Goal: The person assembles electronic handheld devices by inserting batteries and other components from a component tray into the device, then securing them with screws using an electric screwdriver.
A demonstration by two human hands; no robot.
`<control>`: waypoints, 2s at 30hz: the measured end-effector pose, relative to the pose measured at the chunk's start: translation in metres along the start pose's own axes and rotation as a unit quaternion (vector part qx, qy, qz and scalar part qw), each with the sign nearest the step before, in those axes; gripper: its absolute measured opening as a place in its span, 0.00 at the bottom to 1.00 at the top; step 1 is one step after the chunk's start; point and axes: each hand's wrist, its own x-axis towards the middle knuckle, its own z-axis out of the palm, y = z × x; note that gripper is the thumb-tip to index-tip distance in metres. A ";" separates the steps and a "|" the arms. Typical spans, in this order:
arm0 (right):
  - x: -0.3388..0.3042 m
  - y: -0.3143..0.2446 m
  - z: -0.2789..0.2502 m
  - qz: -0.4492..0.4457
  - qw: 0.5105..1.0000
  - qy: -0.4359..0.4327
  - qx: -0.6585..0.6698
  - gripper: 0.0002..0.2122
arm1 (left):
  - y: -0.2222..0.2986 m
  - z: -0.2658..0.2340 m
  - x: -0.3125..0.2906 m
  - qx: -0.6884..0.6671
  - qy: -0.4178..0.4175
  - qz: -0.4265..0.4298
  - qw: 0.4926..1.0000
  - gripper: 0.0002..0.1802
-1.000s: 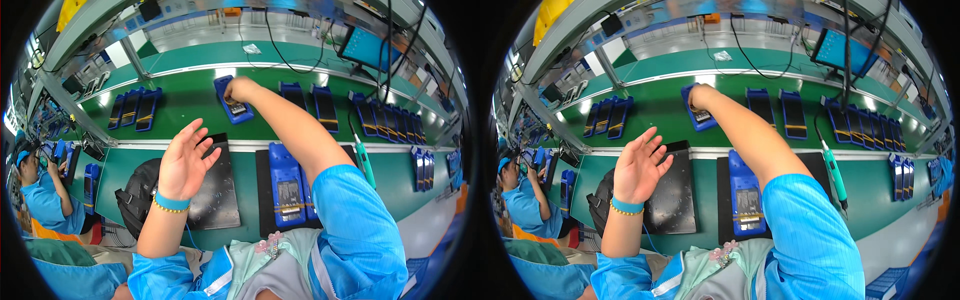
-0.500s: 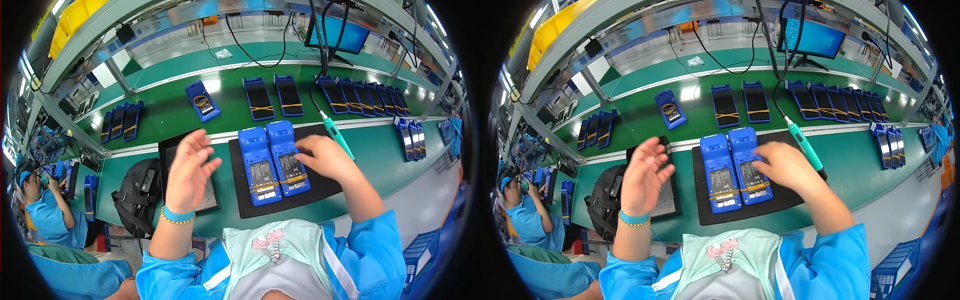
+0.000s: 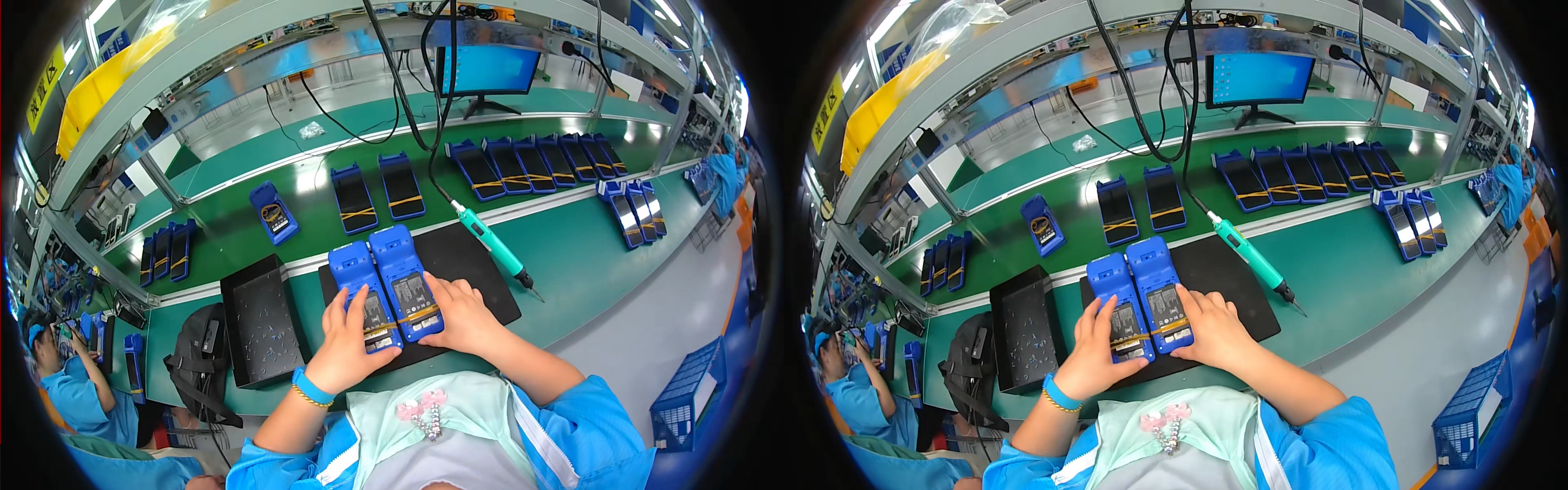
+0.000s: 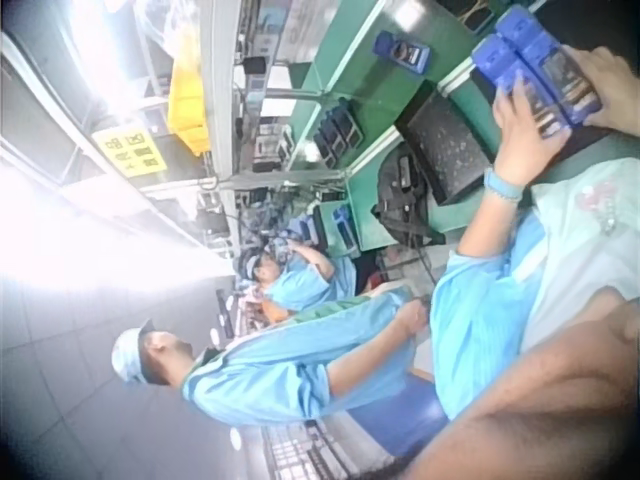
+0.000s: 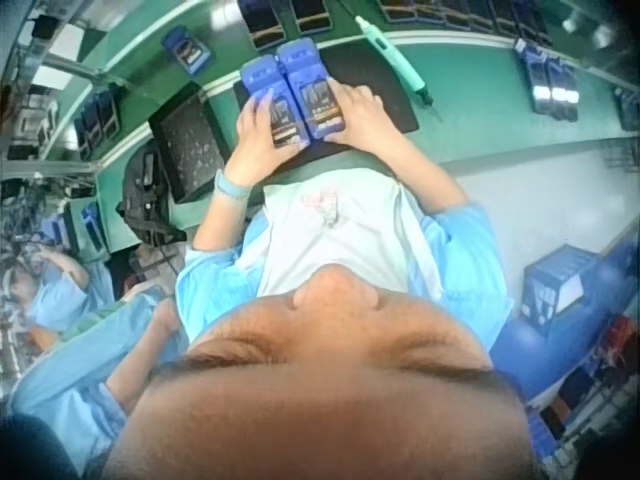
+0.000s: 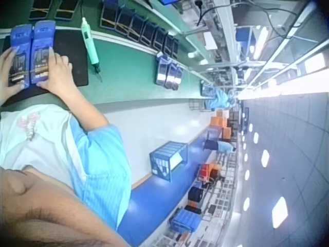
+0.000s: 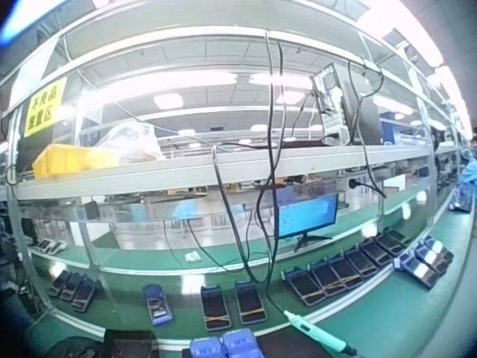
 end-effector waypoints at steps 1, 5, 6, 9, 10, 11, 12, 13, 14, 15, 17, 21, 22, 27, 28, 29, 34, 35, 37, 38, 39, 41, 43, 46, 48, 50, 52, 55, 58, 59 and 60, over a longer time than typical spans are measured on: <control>-0.002 0.005 0.001 -0.020 1.000 -0.006 -0.006 0.56 | 0.001 -0.008 0.002 0.001 0.003 -0.002 1.000 0.63; 0.033 0.013 -0.025 -0.058 0.998 -0.015 0.035 0.49 | 0.010 -0.059 0.044 0.013 0.092 0.037 0.995 0.58; 0.052 0.016 -0.033 -0.067 0.995 0.011 0.074 0.48 | 0.008 -0.067 0.066 0.019 0.131 0.042 0.990 0.57; 0.157 0.029 -0.025 0.024 0.992 0.126 0.007 0.45 | -0.018 -0.053 0.157 0.054 0.178 -0.024 0.982 0.54; 0.193 0.026 -0.021 0.073 0.991 0.113 -0.009 0.45 | -0.036 -0.039 0.186 0.059 0.168 -0.063 0.982 0.53; 0.223 0.027 -0.005 0.148 0.981 0.127 -0.006 0.45 | -0.048 -0.025 0.209 0.098 0.136 -0.121 0.978 0.52; 0.250 0.030 0.003 0.231 0.962 0.146 -0.003 0.46 | -0.053 -0.012 0.235 0.135 0.101 -0.169 0.971 0.52; 0.268 0.024 0.016 0.253 0.957 0.140 -0.004 0.50 | -0.074 -0.006 0.246 0.134 0.067 -0.203 0.968 0.54; 0.288 0.026 0.023 0.294 0.951 0.100 -0.011 0.51 | -0.087 0.005 0.257 0.157 0.039 -0.247 0.955 0.59; 0.297 0.014 0.025 0.289 0.955 0.057 -0.023 0.52 | -0.101 0.010 0.256 0.145 0.012 -0.311 0.939 0.65; 0.313 0.024 0.034 0.289 0.955 0.069 -0.024 0.50 | -0.095 0.019 0.271 0.194 0.009 -0.363 0.911 0.74; 0.301 0.042 0.009 0.342 0.929 0.136 0.019 0.53 | -0.095 0.010 0.288 0.128 0.015 -0.324 0.937 0.72; 0.287 0.011 0.000 0.297 0.948 0.097 0.066 0.54 | -0.133 -0.007 0.277 0.072 0.041 -0.330 0.940 0.72; 0.188 -0.002 -0.052 0.162 0.965 0.037 0.204 0.57 | -0.119 -0.068 0.251 -0.442 -0.001 -0.363 0.820 0.20; 0.161 -0.011 -0.054 0.117 0.971 0.045 0.206 0.57 | -0.121 -0.078 0.232 -0.396 0.021 -0.324 0.859 0.33; 0.131 -0.015 -0.064 0.076 0.973 0.046 0.215 0.56 | -0.095 -0.084 0.211 -0.313 0.060 -0.302 0.898 0.42; -0.014 -0.010 -0.116 -0.047 0.972 0.054 0.224 0.51 | -0.007 -0.129 0.094 -0.217 0.016 -0.178 0.960 0.60; -0.038 0.000 -0.128 -0.059 0.962 0.057 0.261 0.51 | 0.005 -0.122 0.072 -0.266 0.003 -0.140 0.954 0.61; -0.078 0.033 -0.145 -0.066 0.949 0.129 0.278 0.52 | 0.048 -0.110 0.053 -0.360 -0.071 -0.104 0.925 0.67; -0.093 0.057 -0.144 0.014 0.946 0.147 0.288 0.52 | 0.072 -0.099 0.053 -0.398 -0.120 -0.089 0.905 0.67; -0.106 0.074 -0.153 0.063 0.939 0.186 0.282 0.53 | 0.090 -0.082 0.062 -0.430 -0.178 -0.055 0.884 0.67; -0.117 0.125 -0.162 0.179 0.909 0.211 0.310 0.53 | 0.146 -0.049 0.095 -0.385 -0.280 -0.016 0.879 0.66; -0.118 0.180 -0.157 0.236 0.895 0.269 0.266 0.53 | 0.194 -0.002 0.127 -0.307 -0.311 0.060 0.897 0.64; -0.106 0.232 -0.144 0.329 0.896 0.262 0.141 0.52 | 0.229 0.082 0.180 -0.118 -0.218 0.123 0.961 0.68; -0.104 0.251 -0.135 0.359 0.894 0.258 0.069 0.52 | 0.255 0.118 0.201 0.044 -0.184 0.067 0.980 0.70; -0.098 0.261 -0.131 0.378 0.892 0.250 -0.002 0.52 | 0.261 0.150 0.216 0.095 -0.166 0.029 0.981 0.69; -0.093 0.271 -0.128 0.385 0.882 0.269 -0.032 0.52 | 0.265 0.174 0.228 0.123 -0.156 0.007 0.980 0.68; -0.084 0.294 -0.119 0.372 0.881 0.285 -0.053 0.51 | 0.267 0.199 0.228 0.168 -0.128 0.016 0.977 0.68; -0.076 0.304 -0.120 0.343 0.891 0.295 -0.051 0.48 | 0.270 0.212 0.222 0.194 -0.109 0.046 0.974 0.67; -0.077 0.304 -0.124 0.301 0.901 0.310 -0.033 0.45 | 0.268 0.215 0.219 0.127 -0.089 0.031 0.987 0.66; -0.084 0.315 -0.124 0.276 0.903 0.324 -0.058 0.42 | 0.275 0.215 0.216 0.079 -0.097 0.026 0.992 0.65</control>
